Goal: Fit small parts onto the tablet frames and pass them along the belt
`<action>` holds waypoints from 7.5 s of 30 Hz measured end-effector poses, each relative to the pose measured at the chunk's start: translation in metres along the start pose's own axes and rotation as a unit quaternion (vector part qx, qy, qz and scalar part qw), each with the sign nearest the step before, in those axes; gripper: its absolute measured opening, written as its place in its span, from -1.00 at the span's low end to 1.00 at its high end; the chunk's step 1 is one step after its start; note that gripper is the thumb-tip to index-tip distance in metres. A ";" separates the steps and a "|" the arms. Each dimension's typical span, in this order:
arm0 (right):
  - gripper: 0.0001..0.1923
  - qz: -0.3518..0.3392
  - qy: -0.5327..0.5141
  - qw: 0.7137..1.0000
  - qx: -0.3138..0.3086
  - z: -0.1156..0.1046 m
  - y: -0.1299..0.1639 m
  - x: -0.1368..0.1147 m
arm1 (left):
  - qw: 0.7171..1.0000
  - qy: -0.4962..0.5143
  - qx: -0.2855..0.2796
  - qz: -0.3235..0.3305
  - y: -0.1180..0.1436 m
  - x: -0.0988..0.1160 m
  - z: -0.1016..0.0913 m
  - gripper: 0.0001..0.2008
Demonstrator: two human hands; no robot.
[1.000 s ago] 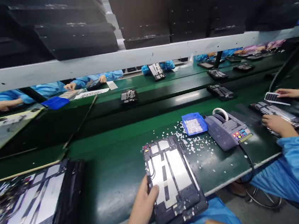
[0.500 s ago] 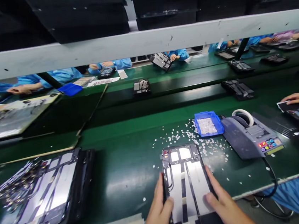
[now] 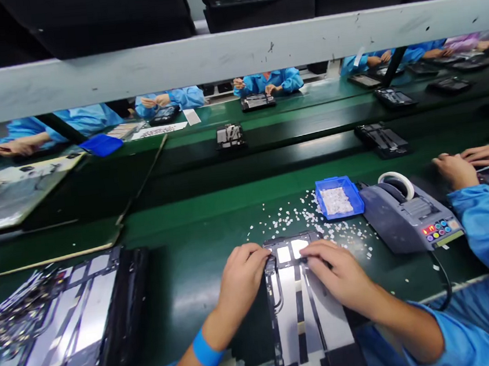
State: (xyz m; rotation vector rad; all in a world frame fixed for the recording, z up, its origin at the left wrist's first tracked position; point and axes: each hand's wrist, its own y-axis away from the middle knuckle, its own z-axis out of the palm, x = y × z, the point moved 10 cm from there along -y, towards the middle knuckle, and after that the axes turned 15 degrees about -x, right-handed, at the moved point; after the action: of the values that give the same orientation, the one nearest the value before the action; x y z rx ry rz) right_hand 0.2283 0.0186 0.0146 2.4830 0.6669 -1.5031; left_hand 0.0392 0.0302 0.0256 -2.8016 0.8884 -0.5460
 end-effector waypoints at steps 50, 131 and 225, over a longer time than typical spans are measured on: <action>-0.78 0.182 0.463 0.865 0.057 -0.101 -0.035 0.047 | 0.819 0.481 0.063 -0.306 0.027 -0.047 0.047 -0.85; -0.83 0.155 0.222 0.963 -0.019 -0.065 -0.042 0.019 | 0.885 0.391 0.014 -0.254 0.031 -0.027 0.024 -0.80; -0.63 0.199 -0.371 0.796 0.435 -0.128 0.202 0.174 | 0.913 0.251 -0.094 -0.308 -0.013 -0.050 -0.015 -0.57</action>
State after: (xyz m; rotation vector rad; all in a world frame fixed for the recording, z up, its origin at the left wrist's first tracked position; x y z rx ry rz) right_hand 0.4908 -0.0647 -0.0934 1.8829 -0.8017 -2.6769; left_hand 0.0018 0.0690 0.0280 -3.1519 0.0648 -1.3807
